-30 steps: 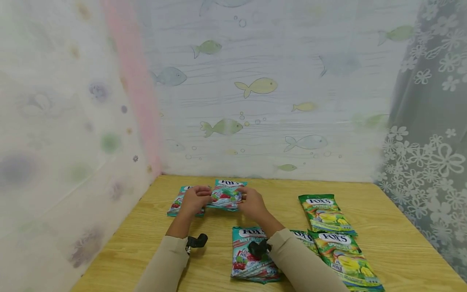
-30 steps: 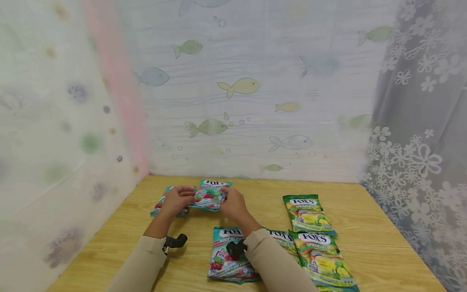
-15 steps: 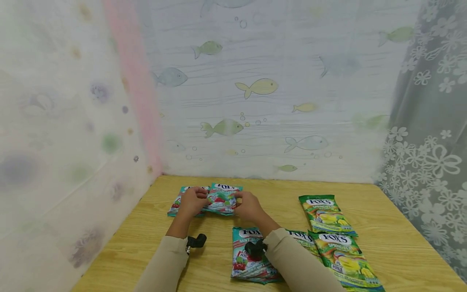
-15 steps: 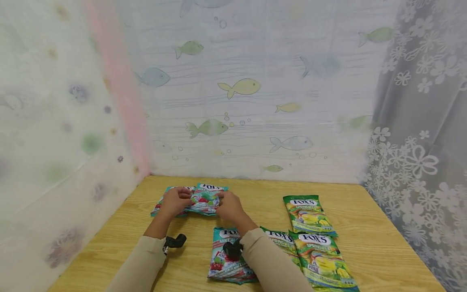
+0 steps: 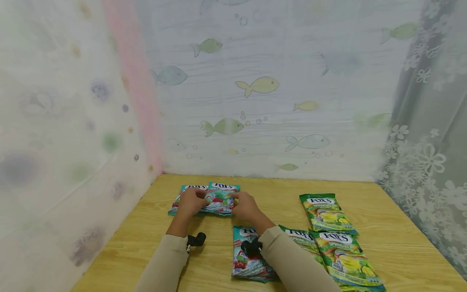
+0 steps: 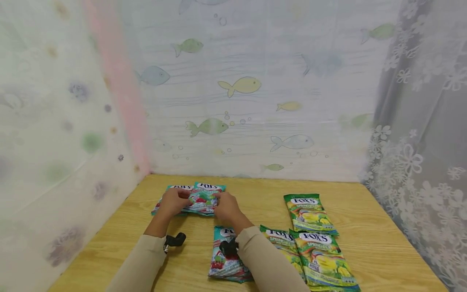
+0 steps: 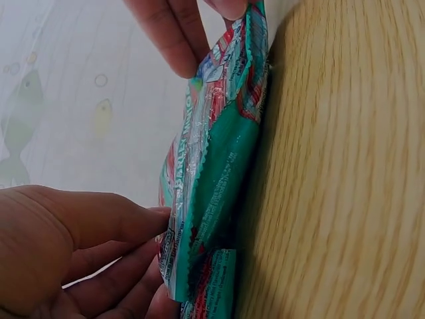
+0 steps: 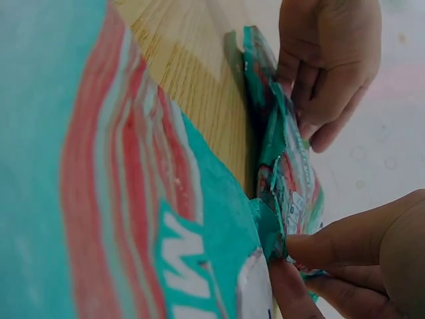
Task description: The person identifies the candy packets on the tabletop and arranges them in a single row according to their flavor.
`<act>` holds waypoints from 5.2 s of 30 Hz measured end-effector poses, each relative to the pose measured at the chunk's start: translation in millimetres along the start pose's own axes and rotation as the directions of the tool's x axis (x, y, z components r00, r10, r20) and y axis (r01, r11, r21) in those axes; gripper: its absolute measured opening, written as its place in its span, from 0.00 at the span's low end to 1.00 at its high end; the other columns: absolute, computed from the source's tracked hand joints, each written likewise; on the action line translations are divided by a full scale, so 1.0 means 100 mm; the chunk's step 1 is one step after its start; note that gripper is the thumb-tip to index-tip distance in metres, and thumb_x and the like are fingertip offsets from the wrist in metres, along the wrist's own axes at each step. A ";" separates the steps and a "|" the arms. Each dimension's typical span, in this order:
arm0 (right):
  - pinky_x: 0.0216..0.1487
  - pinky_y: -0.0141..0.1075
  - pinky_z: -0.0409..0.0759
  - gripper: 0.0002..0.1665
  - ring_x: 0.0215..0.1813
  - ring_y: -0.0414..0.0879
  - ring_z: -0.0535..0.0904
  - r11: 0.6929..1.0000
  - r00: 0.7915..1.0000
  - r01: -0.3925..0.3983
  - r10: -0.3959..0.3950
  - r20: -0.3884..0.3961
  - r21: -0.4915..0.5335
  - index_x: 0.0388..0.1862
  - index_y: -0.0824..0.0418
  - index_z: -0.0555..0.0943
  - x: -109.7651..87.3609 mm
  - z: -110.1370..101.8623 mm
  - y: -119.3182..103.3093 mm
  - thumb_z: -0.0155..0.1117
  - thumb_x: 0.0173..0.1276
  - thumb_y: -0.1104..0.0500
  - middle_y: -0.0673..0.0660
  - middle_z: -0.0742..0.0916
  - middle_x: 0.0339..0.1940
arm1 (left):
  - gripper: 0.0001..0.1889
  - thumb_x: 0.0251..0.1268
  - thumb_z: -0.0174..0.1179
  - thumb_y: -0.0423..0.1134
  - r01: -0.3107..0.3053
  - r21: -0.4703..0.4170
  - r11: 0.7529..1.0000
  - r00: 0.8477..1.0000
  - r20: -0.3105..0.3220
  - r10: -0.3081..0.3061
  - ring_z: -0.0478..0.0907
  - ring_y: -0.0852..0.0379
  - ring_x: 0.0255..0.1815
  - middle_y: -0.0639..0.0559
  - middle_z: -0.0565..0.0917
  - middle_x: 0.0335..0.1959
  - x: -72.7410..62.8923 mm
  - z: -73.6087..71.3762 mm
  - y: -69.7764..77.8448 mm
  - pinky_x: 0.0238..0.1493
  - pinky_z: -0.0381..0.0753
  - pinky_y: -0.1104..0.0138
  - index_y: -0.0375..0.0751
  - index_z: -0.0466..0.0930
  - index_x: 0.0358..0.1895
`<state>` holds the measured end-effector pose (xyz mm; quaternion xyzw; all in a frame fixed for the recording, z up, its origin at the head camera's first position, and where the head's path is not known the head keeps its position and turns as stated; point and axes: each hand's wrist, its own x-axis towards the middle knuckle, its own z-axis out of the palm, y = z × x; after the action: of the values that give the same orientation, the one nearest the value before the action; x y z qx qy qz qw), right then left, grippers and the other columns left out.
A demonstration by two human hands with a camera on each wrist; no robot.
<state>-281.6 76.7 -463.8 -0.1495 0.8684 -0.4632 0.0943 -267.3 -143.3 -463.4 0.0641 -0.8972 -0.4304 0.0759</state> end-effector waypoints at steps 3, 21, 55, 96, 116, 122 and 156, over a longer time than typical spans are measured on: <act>0.18 0.35 0.59 0.43 0.20 0.46 0.56 1.000 1.000 -0.009 0.009 0.000 -0.023 0.73 0.59 0.77 0.01 0.01 -0.01 0.62 0.57 0.80 0.68 0.72 0.78 | 0.16 0.66 0.69 0.35 0.017 0.014 1.000 1.000 0.007 -0.017 0.83 0.43 0.52 0.39 0.87 0.52 0.00 -0.01 0.00 0.49 0.87 0.53 0.35 0.87 0.55; 0.17 0.37 0.57 0.47 0.19 0.45 0.57 0.999 0.999 0.030 -0.030 0.020 0.023 0.76 0.60 0.73 0.04 0.15 -0.05 0.61 0.55 0.82 0.69 0.83 0.66 | 0.17 0.67 0.67 0.34 0.032 0.022 0.999 0.999 0.021 -0.033 0.82 0.40 0.54 0.37 0.86 0.56 0.03 -0.14 -0.10 0.50 0.85 0.50 0.35 0.86 0.57; 0.33 0.41 0.74 0.40 0.61 0.56 0.76 0.997 0.998 0.025 -0.022 0.055 -0.066 0.74 0.66 0.74 -0.04 0.08 -0.07 0.75 0.61 0.70 0.66 0.76 0.74 | 0.20 0.64 0.70 0.36 0.025 0.020 0.999 0.999 0.027 -0.025 0.82 0.40 0.54 0.37 0.84 0.57 0.03 -0.19 -0.06 0.53 0.85 0.49 0.34 0.84 0.58; 0.45 0.44 0.88 0.24 0.47 0.51 0.87 0.965 0.966 0.199 -0.164 0.198 -0.173 0.59 0.66 0.84 -0.89 -0.90 0.24 0.75 0.68 0.56 0.58 0.89 0.47 | 0.25 0.63 0.75 0.49 -0.243 -0.061 0.968 0.884 0.397 0.247 0.82 0.51 0.49 0.43 0.85 0.51 -0.55 0.29 0.49 0.46 0.86 0.57 0.38 0.84 0.58; 0.41 0.43 0.86 0.24 0.43 0.47 0.85 0.967 0.958 0.170 -0.117 0.263 -0.189 0.58 0.69 0.84 -0.97 -1.01 0.32 0.75 0.67 0.57 0.54 0.89 0.43 | 0.12 0.60 0.76 0.43 -0.243 -0.030 0.970 0.803 0.554 0.219 0.81 0.56 0.35 0.55 0.86 0.36 -0.60 0.39 0.51 0.36 0.83 0.62 0.44 0.90 0.44; 0.43 0.47 0.86 0.26 0.46 0.52 0.85 0.955 0.963 0.171 -0.109 0.248 -0.244 0.56 0.70 0.85 -1.00 -1.01 0.31 0.78 0.63 0.58 0.58 0.89 0.46 | 0.13 0.62 0.75 0.40 -0.150 -0.075 0.986 0.792 0.589 0.165 0.86 0.50 0.29 0.51 0.88 0.32 -0.61 0.38 0.49 0.32 0.86 0.60 0.40 0.89 0.47; 0.39 0.44 0.80 0.09 0.38 0.47 0.81 0.971 0.928 0.179 -0.113 0.354 -0.160 0.44 0.60 0.88 -0.95 -1.08 0.33 0.74 0.69 0.57 0.52 0.88 0.37 | 0.13 0.60 0.77 0.40 -0.207 -0.127 0.970 0.821 0.517 0.243 0.80 0.51 0.37 0.50 0.82 0.40 -0.57 0.35 0.49 0.36 0.83 0.60 0.44 0.87 0.46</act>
<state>-230.7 211.1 -429.0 -0.3006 0.8652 -0.3510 0.1944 -220.2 -75.6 -451.5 -0.1656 -0.8700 -0.4483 -0.1218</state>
